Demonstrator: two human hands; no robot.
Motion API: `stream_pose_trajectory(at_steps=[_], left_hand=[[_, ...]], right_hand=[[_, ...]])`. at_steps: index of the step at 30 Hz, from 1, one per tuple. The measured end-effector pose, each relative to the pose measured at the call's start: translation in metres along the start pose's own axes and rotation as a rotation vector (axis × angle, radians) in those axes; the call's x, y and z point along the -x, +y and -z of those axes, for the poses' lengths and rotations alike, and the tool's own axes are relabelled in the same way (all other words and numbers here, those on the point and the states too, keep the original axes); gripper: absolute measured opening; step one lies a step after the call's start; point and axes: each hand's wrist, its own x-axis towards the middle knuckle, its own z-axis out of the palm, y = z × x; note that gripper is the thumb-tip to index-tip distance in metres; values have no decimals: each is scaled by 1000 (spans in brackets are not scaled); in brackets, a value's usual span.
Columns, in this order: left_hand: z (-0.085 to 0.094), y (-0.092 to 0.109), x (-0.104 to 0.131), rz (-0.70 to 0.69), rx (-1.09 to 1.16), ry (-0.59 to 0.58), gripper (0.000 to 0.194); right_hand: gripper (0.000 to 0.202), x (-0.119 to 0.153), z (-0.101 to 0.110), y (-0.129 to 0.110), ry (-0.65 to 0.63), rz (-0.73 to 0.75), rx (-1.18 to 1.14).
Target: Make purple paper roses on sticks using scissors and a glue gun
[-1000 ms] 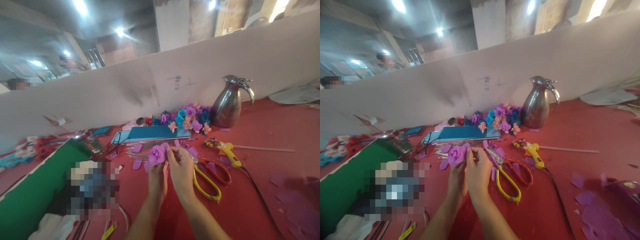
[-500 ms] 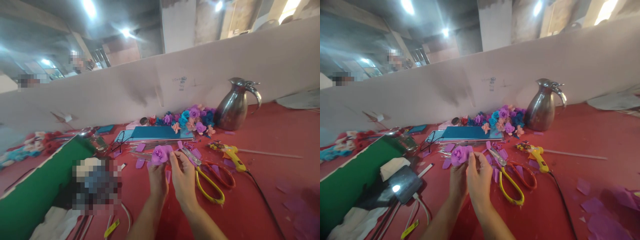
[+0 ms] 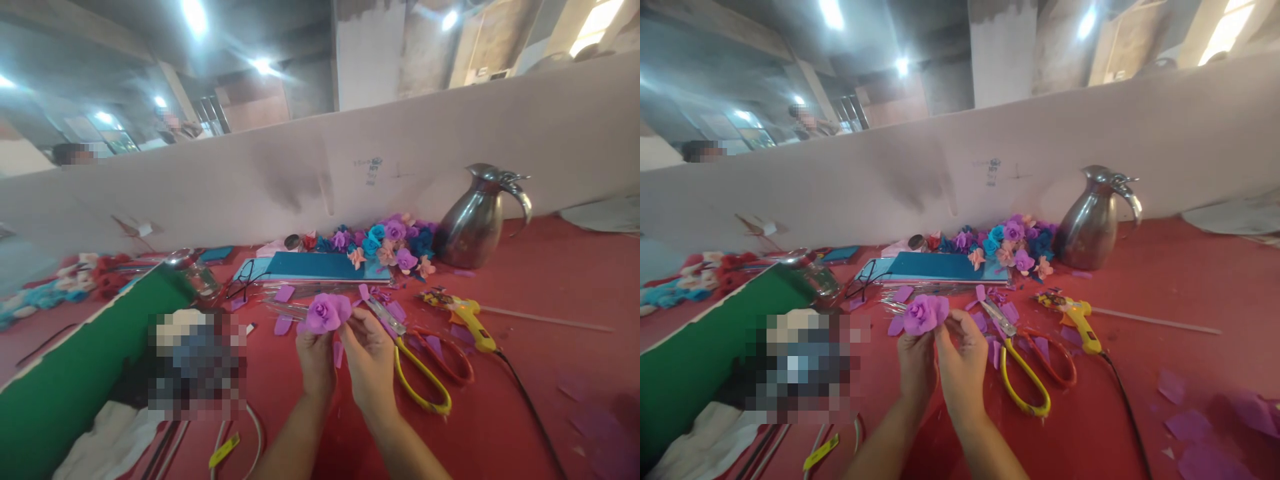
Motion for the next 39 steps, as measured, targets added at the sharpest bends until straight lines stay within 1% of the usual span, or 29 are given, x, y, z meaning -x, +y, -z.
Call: stream_pose_trajectory(at_steps=[3, 7, 10, 13, 17, 22, 29, 34, 36, 39], left_hand=[[3, -4, -1, -30, -7, -5, 15], [7, -8, -3, -46, -95, 16, 13], [8, -8, -2, -56, -126, 20, 9], [7, -7, -1, -56, -138, 19, 7], [7, -6, 0, -78, -169, -24, 7], [10, -7, 1, -117, -261, -76, 9], [12, -10, 3, -100, -274, -135, 15], [10, -8, 4, -109, -300, -164, 13], [9, -7, 5, -88, -270, -181, 14], [8, -7, 5, -19, -161, -209, 14]], right_hand=[[15, -2, 2, 5, -20, 9, -27], [16, -5, 4, 5, -36, 34, -20], [18, -8, 5, 1, -55, 86, 63], [18, -11, 8, -2, -88, 172, 179], [18, -14, 12, -3, -122, 253, 293], [21, -18, 16, -1, -145, 277, 339], [22, -20, 17, -1, -158, 307, 388], [25, -20, 20, 1, -139, 296, 468], [25, -20, 20, 1, -127, 307, 504], [26, -19, 18, 0, -129, 303, 534]])
